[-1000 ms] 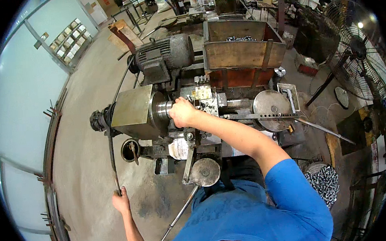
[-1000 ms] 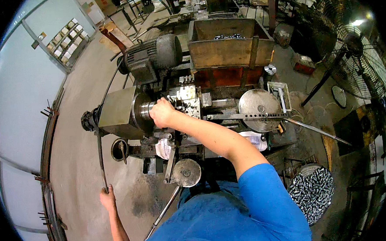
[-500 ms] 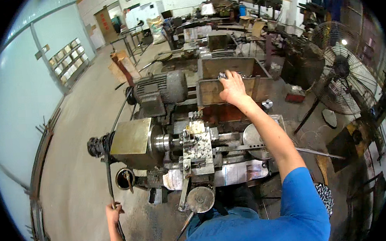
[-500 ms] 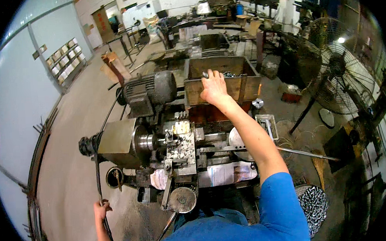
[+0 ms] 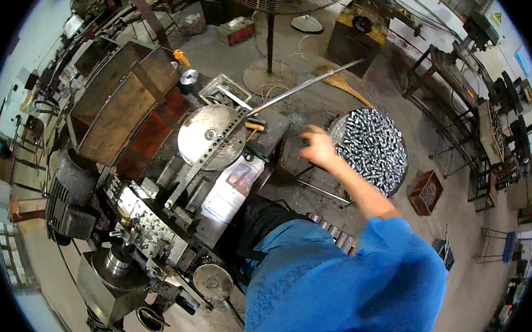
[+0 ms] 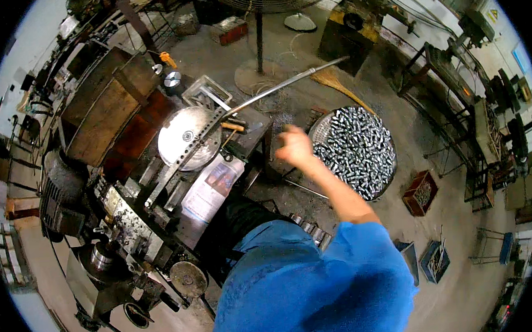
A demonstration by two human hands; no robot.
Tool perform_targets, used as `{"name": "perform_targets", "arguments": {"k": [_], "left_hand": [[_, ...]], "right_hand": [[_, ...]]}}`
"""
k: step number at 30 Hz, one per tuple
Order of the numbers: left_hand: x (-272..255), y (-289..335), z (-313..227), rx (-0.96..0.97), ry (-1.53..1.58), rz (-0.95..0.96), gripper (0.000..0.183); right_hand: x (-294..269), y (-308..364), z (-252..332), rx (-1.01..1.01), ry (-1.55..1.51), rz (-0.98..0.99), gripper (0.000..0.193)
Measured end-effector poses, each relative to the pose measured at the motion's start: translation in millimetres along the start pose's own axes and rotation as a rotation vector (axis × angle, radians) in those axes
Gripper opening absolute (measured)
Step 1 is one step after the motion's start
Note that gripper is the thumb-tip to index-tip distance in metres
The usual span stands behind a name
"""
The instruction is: The person picks up a metal part from a container, inserts it into a machine chuck, and moves handles to process the part. They then remove the part and place it into a container.
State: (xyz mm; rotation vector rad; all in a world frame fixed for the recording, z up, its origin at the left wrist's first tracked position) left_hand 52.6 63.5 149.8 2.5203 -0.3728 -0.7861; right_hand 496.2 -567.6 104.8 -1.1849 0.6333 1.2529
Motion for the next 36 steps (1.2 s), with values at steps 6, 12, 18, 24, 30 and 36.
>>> {"name": "perform_targets", "arguments": {"k": [6,12,18,24,30,36], "left_hand": [[24,-4,-12,0.014,-0.121,0.005,0.036],[18,5,-19,0.058,-0.236,-0.004,0.037],[-20,44,-59,0.433,-0.958,-0.156,0.037],[66,128,-166,0.721,-0.138,0.103,0.032],[242,182,-186,0.532,0.101,1.140,0.043],[251,186,-163,0.205,0.570,1.324,0.035]], "right_hand": [[-5,42,-113,0.526,0.212,0.638,0.036],[27,27,-138,0.373,0.326,0.824,0.037],[0,13,-106,0.323,0.302,0.473,0.027],[-37,-28,99,-0.361,-0.709,0.262,0.037],[-56,-32,306,-1.033,-1.314,0.366,0.048],[-58,-16,349,-1.183,-1.111,0.296,0.048]]}}
Point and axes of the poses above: each hand's wrist, its own y-axis away from the middle knuckle, its own x-axis out of the palm, z = x × y, the point moved 2 cm from there along -y, towards the middle knuckle, and after that the axes turned 10 degrees about -x, right-handed, at the moved point
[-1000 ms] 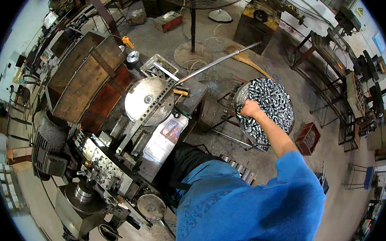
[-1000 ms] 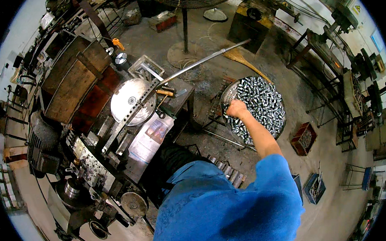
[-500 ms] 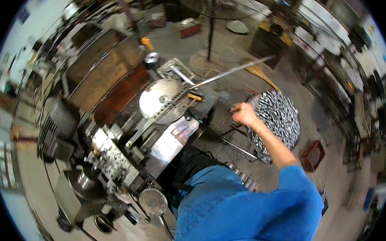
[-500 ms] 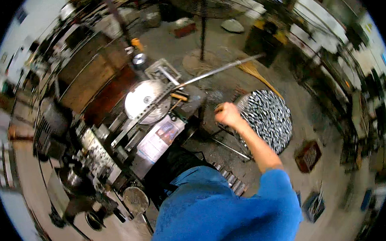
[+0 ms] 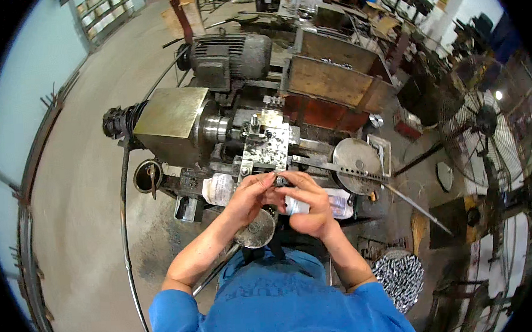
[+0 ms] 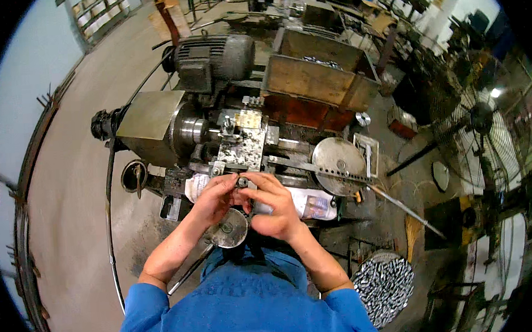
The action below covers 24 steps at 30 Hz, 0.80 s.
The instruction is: The person picks up a metal part from a container, inserts it into a machine chuck, and moves handles to process the part. They then remove the part and place it into a container.
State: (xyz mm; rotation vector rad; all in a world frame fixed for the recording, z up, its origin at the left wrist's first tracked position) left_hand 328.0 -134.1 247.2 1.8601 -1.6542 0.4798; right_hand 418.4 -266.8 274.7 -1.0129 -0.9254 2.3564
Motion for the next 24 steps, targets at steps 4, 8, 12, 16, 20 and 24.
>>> {"name": "perform_targets", "arguments": {"k": [4,8,12,16,20,24], "left_hand": [[-11,13,-18,0.097,-0.596,-0.262,0.032],[-22,23,-41,0.022,-0.950,-0.341,0.033],[-48,65,-84,0.106,-1.233,-0.443,0.034],[-101,153,-122,0.119,-1.480,-0.997,0.034],[-166,258,-106,-0.155,-1.752,-1.466,0.037],[-195,325,-49,-0.360,-1.457,-1.501,0.034]], "right_hand": [[16,-16,17,-0.015,0.133,0.111,0.045],[24,-34,5,-0.046,0.160,0.314,0.042],[39,-79,-26,-0.025,0.198,0.524,0.037],[78,-124,-88,-0.086,0.586,0.648,0.029],[106,-132,-130,0.049,0.665,0.784,0.025],[115,-129,-141,0.051,0.624,0.784,0.024]]}}
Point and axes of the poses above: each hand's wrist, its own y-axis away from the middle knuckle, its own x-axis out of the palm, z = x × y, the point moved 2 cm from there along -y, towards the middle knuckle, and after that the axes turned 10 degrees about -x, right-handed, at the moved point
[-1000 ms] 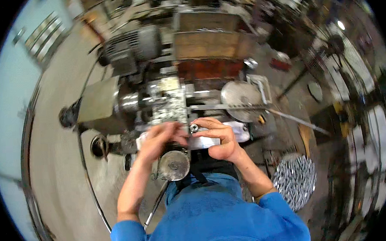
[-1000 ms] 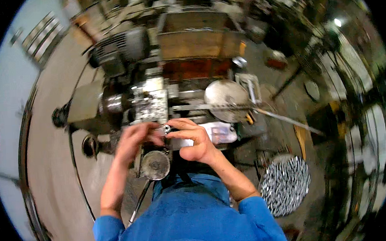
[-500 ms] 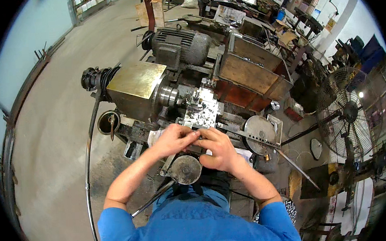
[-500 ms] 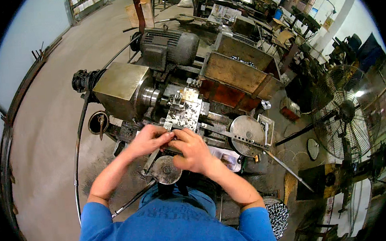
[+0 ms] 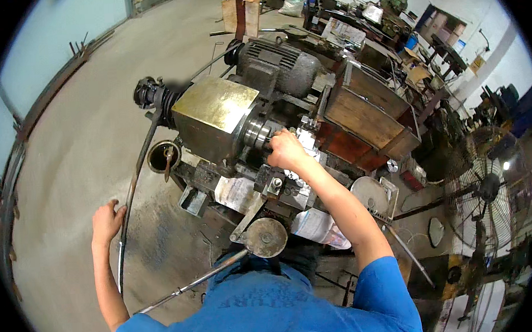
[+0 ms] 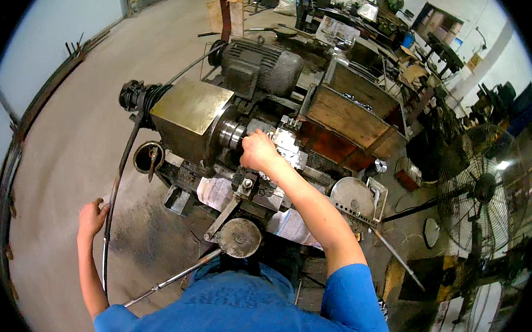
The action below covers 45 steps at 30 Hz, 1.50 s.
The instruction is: The person picks up a metal part from a container, inserts it into a machine chuck, and moves handles to process the part. They then remove the part and place it into a container.
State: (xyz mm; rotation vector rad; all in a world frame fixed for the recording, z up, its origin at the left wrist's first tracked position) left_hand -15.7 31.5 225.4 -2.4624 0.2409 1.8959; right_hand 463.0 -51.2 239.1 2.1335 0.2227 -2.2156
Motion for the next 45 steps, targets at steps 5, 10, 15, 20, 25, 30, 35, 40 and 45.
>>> {"name": "perform_targets", "arguments": {"k": [5,10,15,20,25,30,35,40,45], "left_hand": [[43,24,1,-0.127,0.175,-0.047,0.033],[48,17,0,-0.127,0.094,-0.112,0.036],[35,-30,51,-0.087,-0.248,-0.211,0.017],[6,-117,113,0.020,-0.430,-0.427,0.006],[22,-114,93,-0.090,-0.130,-0.427,0.017],[118,-65,-2,-0.132,0.670,-0.481,0.028],[264,-53,-66,0.144,0.176,0.126,0.039],[242,-105,-83,0.519,-0.513,0.203,0.025],[245,-105,-63,0.310,-0.459,0.230,0.029]], "right_hand": [[-9,2,2,-0.064,-0.218,-0.182,0.025],[-20,-6,11,0.132,-0.418,-0.231,0.026],[-23,-18,12,0.248,-0.283,-0.244,0.027],[-21,-23,3,0.310,-0.327,-0.217,0.028],[-51,1,26,0.226,-0.278,-0.291,0.021],[-70,81,12,0.114,-0.383,-0.591,0.019],[-66,190,-15,0.351,-0.308,-0.527,0.022],[-29,332,-58,0.752,-0.194,-0.418,0.031],[18,471,-101,1.201,-0.002,-0.224,0.053]]}}
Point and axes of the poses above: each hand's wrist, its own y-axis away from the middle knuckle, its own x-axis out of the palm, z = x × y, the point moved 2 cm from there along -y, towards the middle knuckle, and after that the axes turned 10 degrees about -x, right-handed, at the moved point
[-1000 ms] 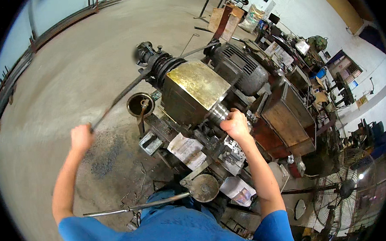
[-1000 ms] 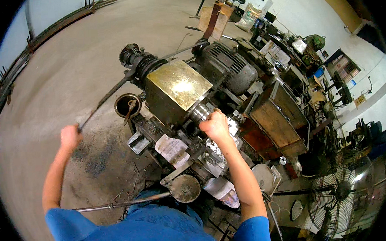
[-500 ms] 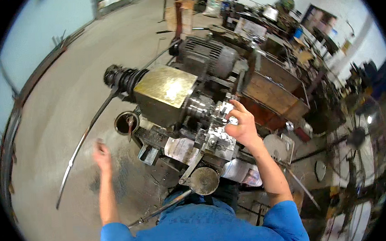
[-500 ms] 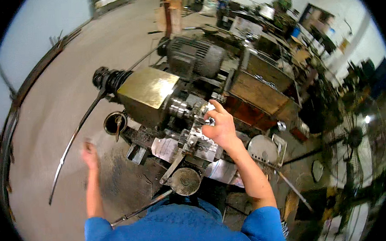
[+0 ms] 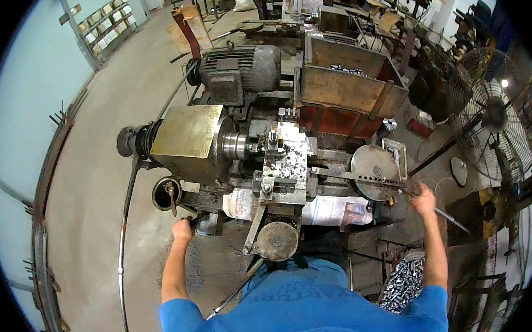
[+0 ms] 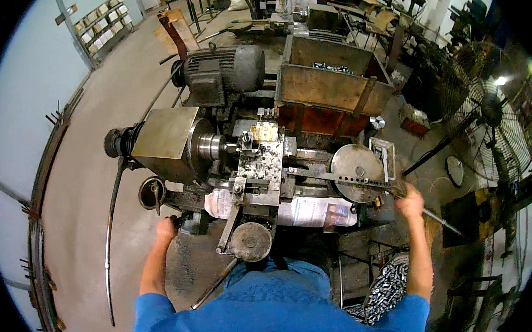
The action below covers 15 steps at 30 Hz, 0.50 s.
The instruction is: The person picks up a metal part from a container, inserts it into a machine chuck, and moves handles to process the part. They then remove the part and place it into a container.
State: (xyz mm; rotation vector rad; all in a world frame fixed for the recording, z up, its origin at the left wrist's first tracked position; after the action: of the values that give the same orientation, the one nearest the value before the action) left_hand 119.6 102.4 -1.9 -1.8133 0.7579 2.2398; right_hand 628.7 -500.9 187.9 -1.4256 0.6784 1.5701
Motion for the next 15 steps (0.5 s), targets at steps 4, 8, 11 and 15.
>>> {"name": "perform_targets", "arguments": {"k": [4,8,11,15], "left_hand": [[12,23,31,-0.201,0.327,0.076,0.045],[57,61,75,-0.272,0.449,0.261,0.043],[67,96,79,-0.320,0.524,0.438,0.040],[81,114,62,-0.319,0.581,0.551,0.040]], "right_hand": [[46,44,-132,0.111,0.501,0.048,0.047],[67,81,-111,0.240,0.392,0.049,0.031],[51,132,-53,0.264,0.346,0.016,0.025],[48,178,7,0.412,0.185,0.109,0.035]]}}
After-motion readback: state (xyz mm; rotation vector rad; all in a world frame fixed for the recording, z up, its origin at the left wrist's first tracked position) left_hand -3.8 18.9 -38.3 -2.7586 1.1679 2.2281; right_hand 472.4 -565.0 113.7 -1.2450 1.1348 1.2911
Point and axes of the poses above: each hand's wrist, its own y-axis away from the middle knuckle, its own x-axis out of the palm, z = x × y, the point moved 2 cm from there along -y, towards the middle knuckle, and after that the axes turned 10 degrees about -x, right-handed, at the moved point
